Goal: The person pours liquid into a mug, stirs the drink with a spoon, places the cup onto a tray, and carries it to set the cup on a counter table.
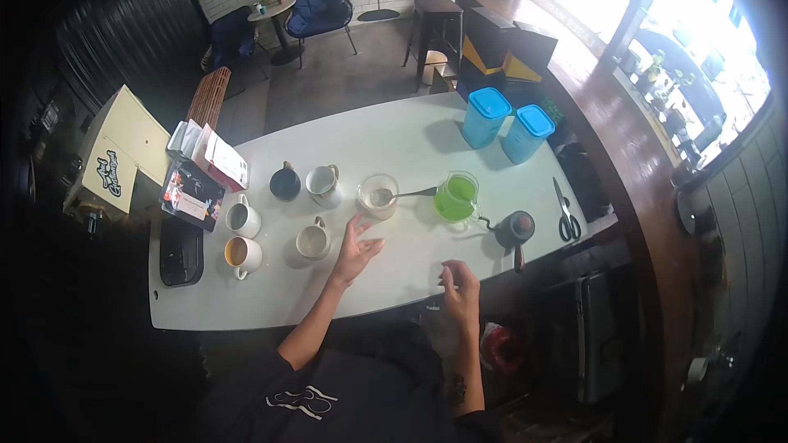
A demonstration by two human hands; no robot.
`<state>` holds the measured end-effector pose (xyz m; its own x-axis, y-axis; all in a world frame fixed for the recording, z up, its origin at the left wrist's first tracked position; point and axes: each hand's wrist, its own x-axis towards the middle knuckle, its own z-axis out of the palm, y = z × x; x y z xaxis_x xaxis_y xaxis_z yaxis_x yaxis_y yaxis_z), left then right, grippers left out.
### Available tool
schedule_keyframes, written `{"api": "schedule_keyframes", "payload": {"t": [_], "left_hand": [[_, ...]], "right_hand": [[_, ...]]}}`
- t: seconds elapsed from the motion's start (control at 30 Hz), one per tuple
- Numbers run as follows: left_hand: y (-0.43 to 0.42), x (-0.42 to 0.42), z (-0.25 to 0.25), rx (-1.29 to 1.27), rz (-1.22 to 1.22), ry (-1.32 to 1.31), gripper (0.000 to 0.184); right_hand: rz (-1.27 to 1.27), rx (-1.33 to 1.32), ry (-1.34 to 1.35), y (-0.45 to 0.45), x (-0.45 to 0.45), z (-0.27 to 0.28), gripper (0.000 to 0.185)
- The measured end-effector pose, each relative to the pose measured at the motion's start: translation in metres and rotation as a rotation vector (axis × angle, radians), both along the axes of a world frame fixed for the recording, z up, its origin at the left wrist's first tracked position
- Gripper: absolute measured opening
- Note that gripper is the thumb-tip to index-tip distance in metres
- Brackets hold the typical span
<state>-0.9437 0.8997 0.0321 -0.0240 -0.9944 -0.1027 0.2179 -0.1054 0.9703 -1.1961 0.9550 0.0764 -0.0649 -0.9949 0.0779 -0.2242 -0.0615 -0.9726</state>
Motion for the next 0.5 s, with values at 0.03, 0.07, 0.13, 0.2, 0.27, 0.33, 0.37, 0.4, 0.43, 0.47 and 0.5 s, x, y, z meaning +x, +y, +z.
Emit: {"api": "schedule_keyframes", "payload": {"t": [0.03,0.07,0.13,0.2,0.27,0.33,0.37,0.4,0.43,0.47,0.5], "left_hand": [[-0.014,-0.002,-0.002,-0.006,0.077,-0.034,0.097],[-0.027,-0.003,-0.008,-0.02,0.124,-0.16,0.106],[-0.05,-0.004,-0.023,-0.135,0.179,-0.271,0.109],[-0.07,-0.006,-0.027,-0.347,0.267,-0.369,0.102],[-0.079,-0.008,0.002,-0.25,0.219,-0.445,0.095],[-0.081,-0.008,0.001,-0.208,0.22,-0.494,0.084],[-0.083,-0.008,0.002,-0.187,0.219,-0.519,0.079],[-0.082,-0.009,0.003,-0.218,0.239,-0.553,0.081],[-0.083,-0.009,0.004,-0.248,0.253,-0.585,0.082],[-0.083,-0.008,0.004,-0.239,0.238,-0.533,0.08],[-0.082,-0.009,0.005,-0.228,0.238,-0.531,0.08]], "right_hand": [[0.032,0.009,-0.031,-0.013,0.003,0.011,0.015],[0.09,-0.005,-0.033,-0.026,0.004,0.014,0.02],[0.114,-0.001,-0.055,-0.049,0.011,0.024,0.023],[0.164,-0.009,-0.082,-0.073,0.015,0.023,0.036],[0.183,0.001,-0.108,-0.094,0.024,0.03,0.036],[0.178,-0.002,-0.177,-0.11,0.036,0.027,0.038],[0.2,0.003,-0.18,-0.117,0.04,0.028,0.038],[0.229,0.018,-0.194,-0.123,0.043,0.029,0.041],[0.253,0.033,-0.208,-0.129,0.047,0.029,0.044],[0.26,0.04,-0.208,-0.134,0.051,0.028,0.044],[0.266,0.03,-0.211,-0.138,0.054,0.027,0.039]]}}
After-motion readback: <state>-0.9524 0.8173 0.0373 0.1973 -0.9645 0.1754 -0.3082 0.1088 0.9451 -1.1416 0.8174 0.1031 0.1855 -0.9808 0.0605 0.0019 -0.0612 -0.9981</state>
